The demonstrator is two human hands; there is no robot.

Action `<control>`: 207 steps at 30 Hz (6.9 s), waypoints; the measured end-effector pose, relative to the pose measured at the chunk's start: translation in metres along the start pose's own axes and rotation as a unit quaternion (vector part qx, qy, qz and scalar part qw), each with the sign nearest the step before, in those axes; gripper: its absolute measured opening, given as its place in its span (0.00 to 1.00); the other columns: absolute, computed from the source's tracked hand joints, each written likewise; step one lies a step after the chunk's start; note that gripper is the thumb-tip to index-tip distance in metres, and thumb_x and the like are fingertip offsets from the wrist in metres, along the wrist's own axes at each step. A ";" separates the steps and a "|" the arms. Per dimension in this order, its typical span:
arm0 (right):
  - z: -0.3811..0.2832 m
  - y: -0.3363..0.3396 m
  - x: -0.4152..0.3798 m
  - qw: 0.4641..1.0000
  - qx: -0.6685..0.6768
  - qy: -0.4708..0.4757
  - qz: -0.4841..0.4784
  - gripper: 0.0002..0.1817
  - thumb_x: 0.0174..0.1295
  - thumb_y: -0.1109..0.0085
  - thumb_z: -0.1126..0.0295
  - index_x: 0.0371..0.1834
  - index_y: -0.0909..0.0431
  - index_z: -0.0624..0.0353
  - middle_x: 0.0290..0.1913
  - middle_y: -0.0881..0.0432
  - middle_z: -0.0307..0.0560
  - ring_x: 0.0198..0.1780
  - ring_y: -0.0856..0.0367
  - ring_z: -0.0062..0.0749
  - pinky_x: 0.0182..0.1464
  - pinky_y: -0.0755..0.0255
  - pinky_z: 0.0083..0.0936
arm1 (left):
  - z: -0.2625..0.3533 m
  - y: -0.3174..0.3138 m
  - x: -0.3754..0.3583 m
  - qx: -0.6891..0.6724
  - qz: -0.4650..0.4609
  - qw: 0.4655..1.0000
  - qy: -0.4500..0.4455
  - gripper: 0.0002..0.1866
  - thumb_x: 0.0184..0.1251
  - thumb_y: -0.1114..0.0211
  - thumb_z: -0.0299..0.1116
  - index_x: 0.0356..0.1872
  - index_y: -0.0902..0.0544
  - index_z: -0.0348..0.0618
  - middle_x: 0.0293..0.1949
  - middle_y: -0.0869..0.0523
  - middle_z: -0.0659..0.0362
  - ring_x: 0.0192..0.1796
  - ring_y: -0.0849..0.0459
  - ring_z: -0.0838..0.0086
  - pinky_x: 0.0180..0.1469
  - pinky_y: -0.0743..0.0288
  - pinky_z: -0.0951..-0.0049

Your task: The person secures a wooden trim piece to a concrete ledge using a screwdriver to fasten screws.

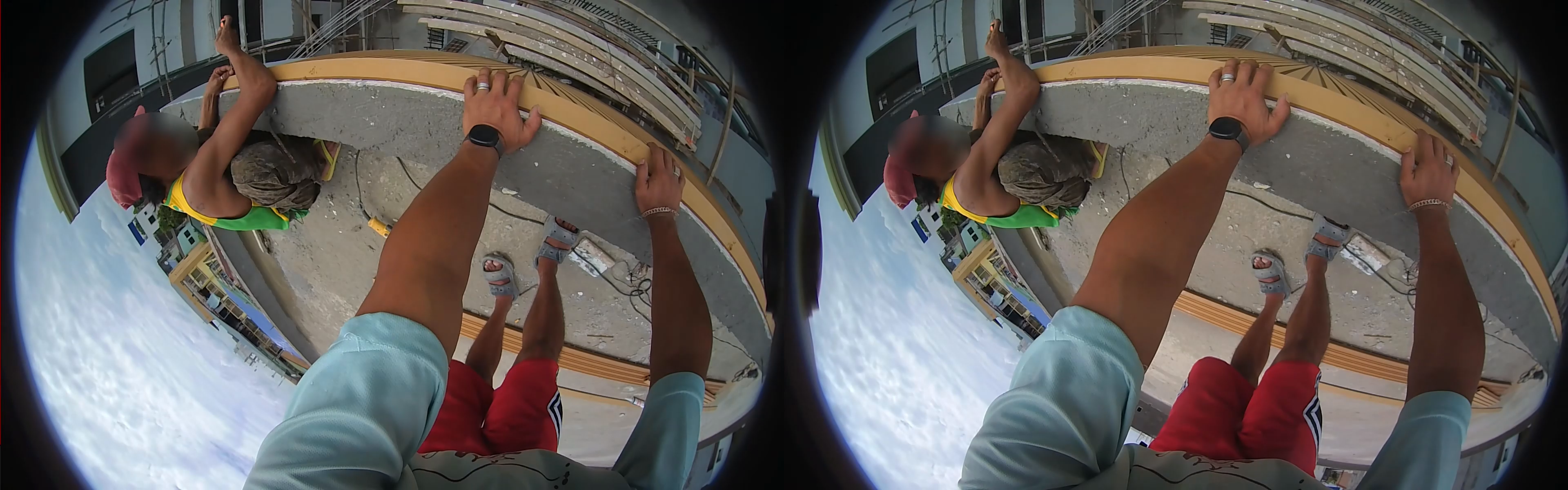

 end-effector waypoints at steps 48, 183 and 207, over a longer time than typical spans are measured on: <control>-0.004 0.005 0.000 1.000 0.012 0.002 0.022 0.23 0.63 0.54 0.56 0.60 0.30 0.48 0.57 0.25 0.49 0.60 0.26 0.46 0.66 0.43 0.52 | 0.000 0.000 0.000 0.010 0.017 1.000 -0.010 0.28 0.59 0.43 0.53 0.56 0.23 0.46 0.55 0.23 0.50 0.64 0.31 0.51 0.66 0.45 0.50; -0.007 -0.021 0.076 0.963 0.201 -0.108 -0.144 0.26 0.60 0.51 0.55 0.55 0.21 0.60 0.61 0.24 0.56 0.62 0.25 0.47 0.64 0.33 0.36 | 0.009 0.001 0.016 0.002 -0.049 0.998 0.036 0.29 0.64 0.49 0.59 0.48 0.18 0.43 0.49 0.17 0.45 0.58 0.22 0.53 0.65 0.44 0.48; -0.010 -0.003 0.058 0.962 0.205 -0.125 -0.132 0.28 0.62 0.54 0.51 0.55 0.21 0.62 0.60 0.24 0.58 0.62 0.26 0.49 0.64 0.34 0.37 | 0.008 -0.004 0.021 0.014 -0.052 0.998 0.027 0.31 0.65 0.50 0.60 0.49 0.17 0.42 0.50 0.17 0.44 0.57 0.22 0.52 0.65 0.42 0.48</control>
Point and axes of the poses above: each hand's wrist, its own x-axis towards the middle knuckle, its own y-axis out of the back of the hand, z = x × y, the point moved 7 cm from there along x, towards the middle knuckle
